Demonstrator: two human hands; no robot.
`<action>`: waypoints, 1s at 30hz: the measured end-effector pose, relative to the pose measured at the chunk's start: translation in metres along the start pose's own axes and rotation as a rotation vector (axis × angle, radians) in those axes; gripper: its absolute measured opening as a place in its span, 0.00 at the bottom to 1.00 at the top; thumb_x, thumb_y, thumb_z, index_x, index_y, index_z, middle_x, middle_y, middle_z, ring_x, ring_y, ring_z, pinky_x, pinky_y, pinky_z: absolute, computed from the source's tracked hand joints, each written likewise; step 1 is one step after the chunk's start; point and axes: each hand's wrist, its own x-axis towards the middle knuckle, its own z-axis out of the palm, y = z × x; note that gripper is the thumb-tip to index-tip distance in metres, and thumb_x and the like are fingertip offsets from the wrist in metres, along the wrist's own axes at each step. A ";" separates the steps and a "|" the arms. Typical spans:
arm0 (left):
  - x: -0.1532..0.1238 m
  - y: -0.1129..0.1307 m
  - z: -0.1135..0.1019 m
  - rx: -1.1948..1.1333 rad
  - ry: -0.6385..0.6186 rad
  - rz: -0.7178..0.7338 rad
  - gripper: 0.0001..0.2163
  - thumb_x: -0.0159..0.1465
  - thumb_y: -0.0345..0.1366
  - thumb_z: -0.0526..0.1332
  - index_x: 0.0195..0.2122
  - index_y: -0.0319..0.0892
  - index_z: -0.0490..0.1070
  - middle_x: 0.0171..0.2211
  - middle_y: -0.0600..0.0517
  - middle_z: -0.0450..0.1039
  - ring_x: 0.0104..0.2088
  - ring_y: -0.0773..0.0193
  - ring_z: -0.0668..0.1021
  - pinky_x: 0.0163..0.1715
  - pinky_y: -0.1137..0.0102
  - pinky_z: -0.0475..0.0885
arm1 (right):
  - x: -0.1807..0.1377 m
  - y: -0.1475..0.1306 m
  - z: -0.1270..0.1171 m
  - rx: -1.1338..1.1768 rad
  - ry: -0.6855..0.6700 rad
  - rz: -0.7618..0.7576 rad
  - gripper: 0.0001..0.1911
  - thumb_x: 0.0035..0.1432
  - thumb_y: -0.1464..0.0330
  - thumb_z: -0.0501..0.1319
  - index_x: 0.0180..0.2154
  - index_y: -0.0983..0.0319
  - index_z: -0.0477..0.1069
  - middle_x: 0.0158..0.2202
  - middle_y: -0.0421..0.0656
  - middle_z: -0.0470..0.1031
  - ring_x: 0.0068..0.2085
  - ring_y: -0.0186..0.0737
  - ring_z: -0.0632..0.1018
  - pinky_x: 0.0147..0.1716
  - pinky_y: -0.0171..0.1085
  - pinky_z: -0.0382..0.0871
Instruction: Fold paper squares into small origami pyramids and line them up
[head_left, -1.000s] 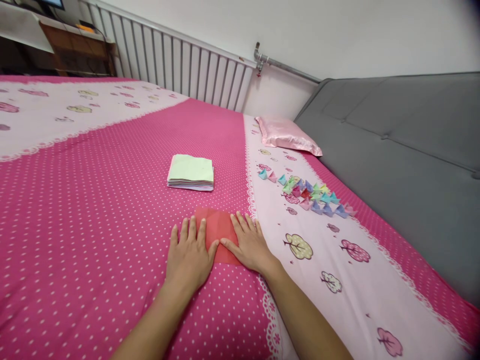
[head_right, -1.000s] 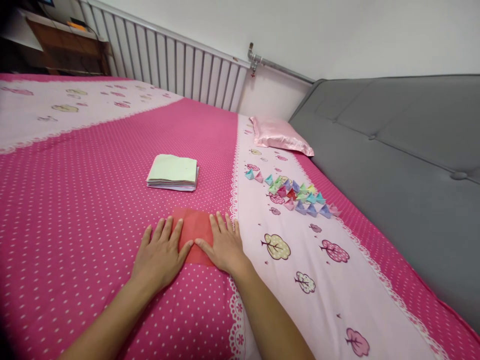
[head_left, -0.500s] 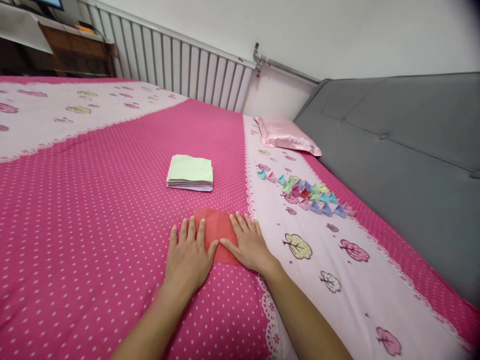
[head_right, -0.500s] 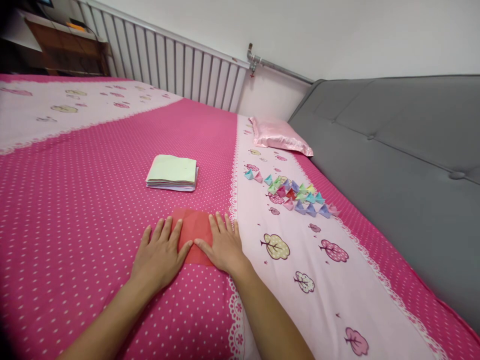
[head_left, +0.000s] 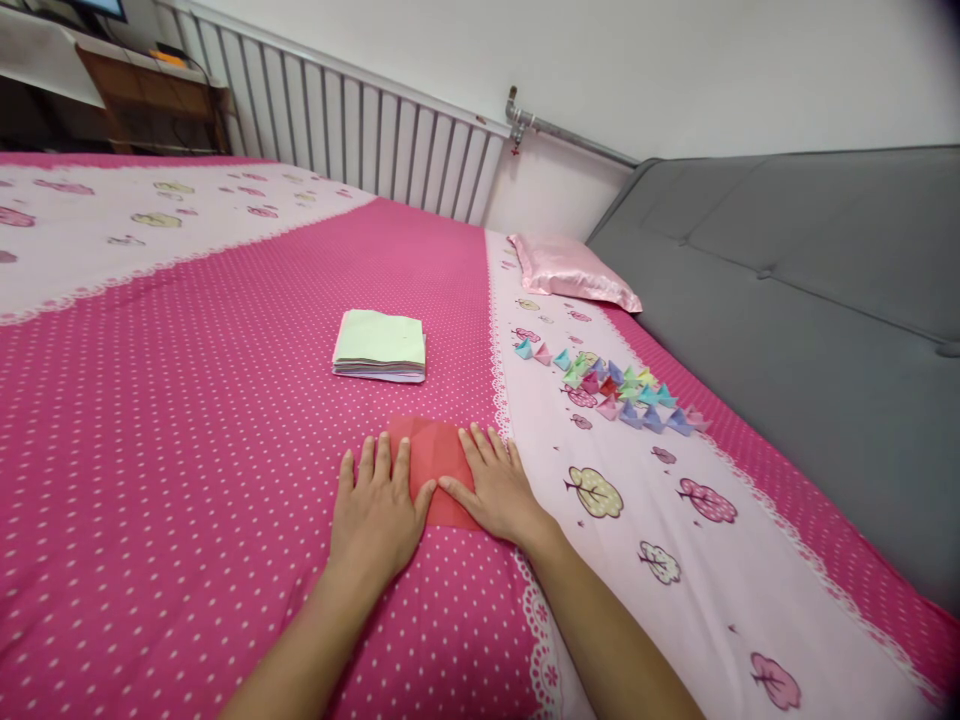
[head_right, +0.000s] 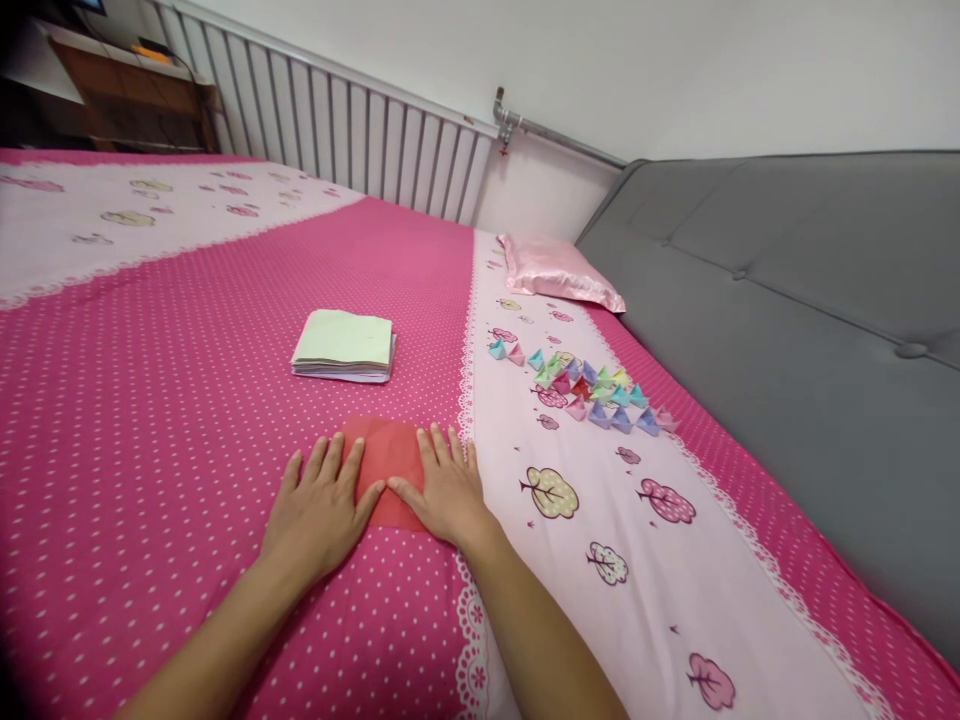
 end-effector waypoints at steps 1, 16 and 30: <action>0.000 0.000 0.000 -0.002 0.000 0.000 0.31 0.61 0.51 0.40 0.60 0.35 0.48 0.61 0.39 0.50 0.61 0.49 0.53 0.57 0.55 0.40 | 0.000 0.000 0.000 0.002 0.002 -0.001 0.41 0.54 0.43 0.34 0.62 0.60 0.35 0.65 0.43 0.36 0.63 0.47 0.39 0.59 0.47 0.31; 0.001 0.000 0.001 0.014 0.003 0.001 0.32 0.60 0.52 0.40 0.60 0.35 0.49 0.61 0.40 0.50 0.60 0.49 0.53 0.57 0.54 0.41 | 0.000 0.000 0.000 0.003 0.009 -0.004 0.41 0.54 0.43 0.34 0.62 0.60 0.36 0.65 0.43 0.36 0.63 0.47 0.40 0.59 0.48 0.32; 0.000 0.000 -0.001 0.020 0.001 0.008 0.32 0.61 0.52 0.40 0.60 0.35 0.48 0.60 0.39 0.50 0.60 0.48 0.53 0.57 0.54 0.41 | 0.000 0.001 0.000 0.037 0.023 -0.013 0.42 0.53 0.43 0.34 0.62 0.60 0.37 0.65 0.43 0.37 0.63 0.48 0.40 0.59 0.48 0.32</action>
